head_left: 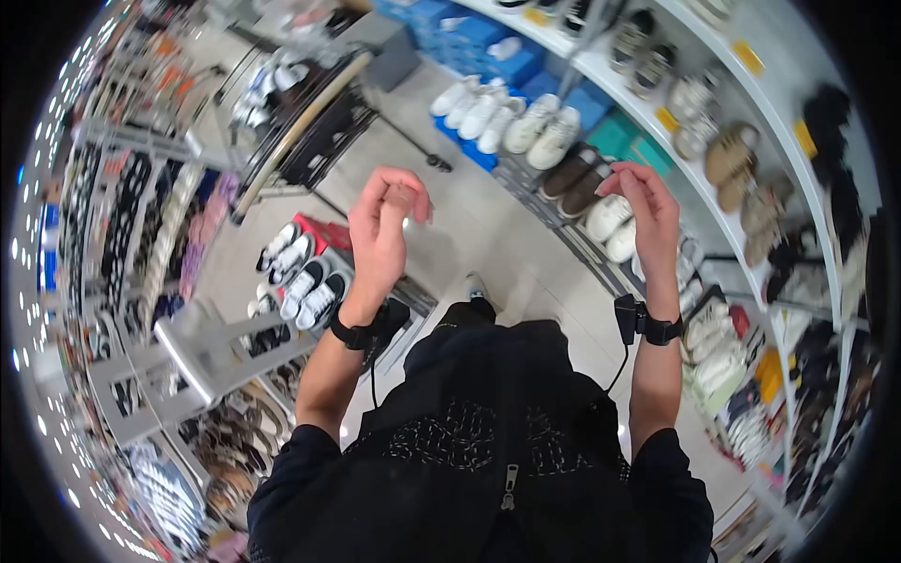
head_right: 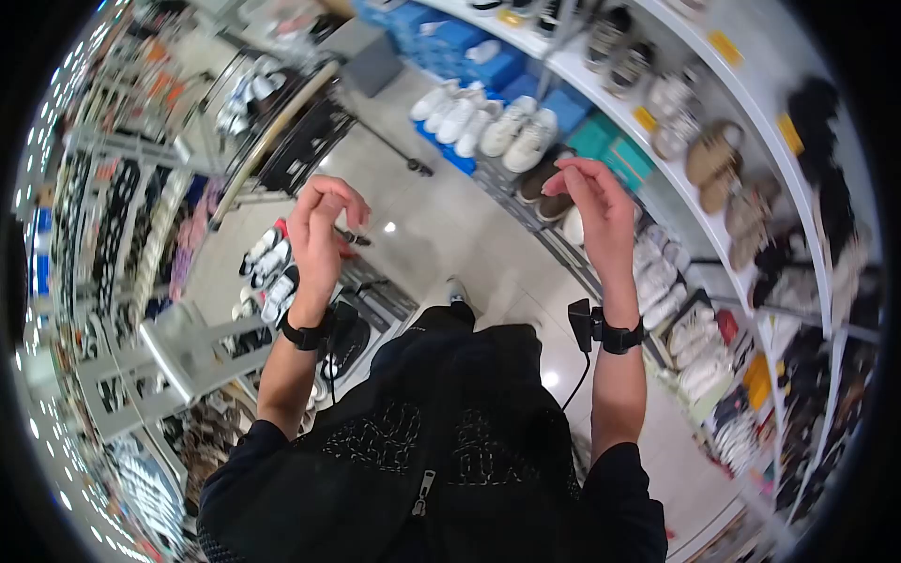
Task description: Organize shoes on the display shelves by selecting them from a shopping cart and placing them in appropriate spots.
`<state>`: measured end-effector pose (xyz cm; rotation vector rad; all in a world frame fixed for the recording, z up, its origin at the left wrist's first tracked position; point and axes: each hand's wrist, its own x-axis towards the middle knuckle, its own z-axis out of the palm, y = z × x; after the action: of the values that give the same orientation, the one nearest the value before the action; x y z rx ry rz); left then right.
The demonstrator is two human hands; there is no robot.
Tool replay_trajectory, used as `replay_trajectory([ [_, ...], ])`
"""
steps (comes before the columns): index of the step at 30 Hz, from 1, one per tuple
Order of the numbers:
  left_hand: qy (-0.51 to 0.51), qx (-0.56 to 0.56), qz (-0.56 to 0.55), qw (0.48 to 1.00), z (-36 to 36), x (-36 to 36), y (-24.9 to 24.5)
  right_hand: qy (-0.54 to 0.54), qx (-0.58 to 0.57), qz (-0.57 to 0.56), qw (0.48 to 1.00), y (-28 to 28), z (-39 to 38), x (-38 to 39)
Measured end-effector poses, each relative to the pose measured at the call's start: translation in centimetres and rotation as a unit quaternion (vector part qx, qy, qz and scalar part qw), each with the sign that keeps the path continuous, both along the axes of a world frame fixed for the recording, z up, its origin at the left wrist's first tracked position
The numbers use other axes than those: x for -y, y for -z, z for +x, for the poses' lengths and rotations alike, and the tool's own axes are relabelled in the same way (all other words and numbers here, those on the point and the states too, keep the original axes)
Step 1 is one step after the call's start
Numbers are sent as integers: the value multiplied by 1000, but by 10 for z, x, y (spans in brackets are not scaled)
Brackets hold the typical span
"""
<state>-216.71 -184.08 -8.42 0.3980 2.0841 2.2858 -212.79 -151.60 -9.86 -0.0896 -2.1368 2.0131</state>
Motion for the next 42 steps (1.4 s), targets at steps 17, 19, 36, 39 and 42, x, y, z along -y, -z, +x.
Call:
replay_trajectory([
  [17,-355,57,-44,932,-159,204,18,-339,51,-10,939,6,-386,226],
  [19,-396,81,-43,914,-210,214,8,-365,43,-6,930,7,-459,261],
  [36,-82,276,-367,885,-441,343,143,-501,247,311,769,202,-643,450],
  [39,35,304,-398,865,-480,356,222,-543,285,236,753,204,-650,475],
  [42,94,349,-430,827,-500,345,251,-467,264,346,769,277,-636,473],
])
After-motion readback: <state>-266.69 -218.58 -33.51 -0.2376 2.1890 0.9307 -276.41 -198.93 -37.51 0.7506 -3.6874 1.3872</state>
